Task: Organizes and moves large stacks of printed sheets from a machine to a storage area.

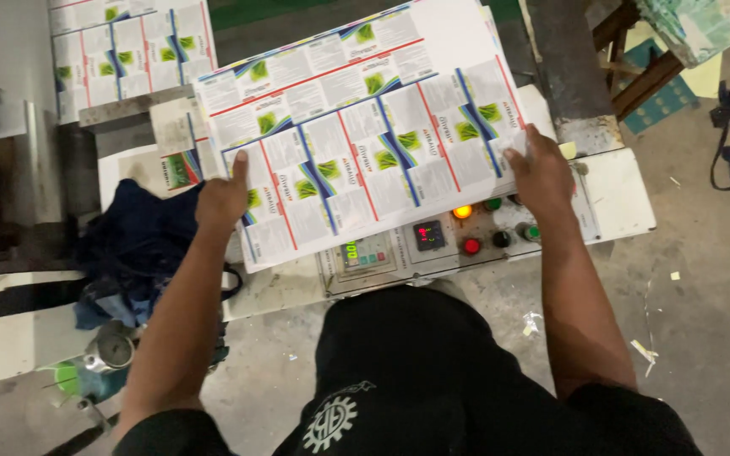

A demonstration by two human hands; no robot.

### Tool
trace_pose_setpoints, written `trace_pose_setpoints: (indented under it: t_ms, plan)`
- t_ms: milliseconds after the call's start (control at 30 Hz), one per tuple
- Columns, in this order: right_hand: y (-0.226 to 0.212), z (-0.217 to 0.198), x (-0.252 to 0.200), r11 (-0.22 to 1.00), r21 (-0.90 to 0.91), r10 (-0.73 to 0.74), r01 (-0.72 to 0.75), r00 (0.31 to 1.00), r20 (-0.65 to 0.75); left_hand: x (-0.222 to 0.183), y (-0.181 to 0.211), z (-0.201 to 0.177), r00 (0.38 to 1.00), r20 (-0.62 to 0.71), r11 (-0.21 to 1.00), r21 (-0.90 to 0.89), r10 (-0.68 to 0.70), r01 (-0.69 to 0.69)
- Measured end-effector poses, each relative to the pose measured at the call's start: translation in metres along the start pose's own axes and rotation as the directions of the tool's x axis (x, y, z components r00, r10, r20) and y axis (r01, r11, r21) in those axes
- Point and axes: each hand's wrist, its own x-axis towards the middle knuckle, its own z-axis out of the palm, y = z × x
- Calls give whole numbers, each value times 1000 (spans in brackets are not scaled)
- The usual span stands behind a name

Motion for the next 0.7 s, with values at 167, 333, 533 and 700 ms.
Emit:
trace_pose_setpoints:
  t_ms: [167,333,533,700]
  plan:
    - [3,3,-1,999,37,31,-31,999,-11,34,-17,-8,981,188,997,52,50,-61]
    - [-9,-9,2,998,18,62,-62,998,34,-34,15,-30,960,-204,981,17,193,-194]
    - [45,-36,-25,949,212,-212,233,970,-119,-161,114,52,653,-550,811,77,520,-581]
    - [176,-134,-82,932,295,-246,210,965,92,-249,222,175,653,-450,776,168,609,-608]
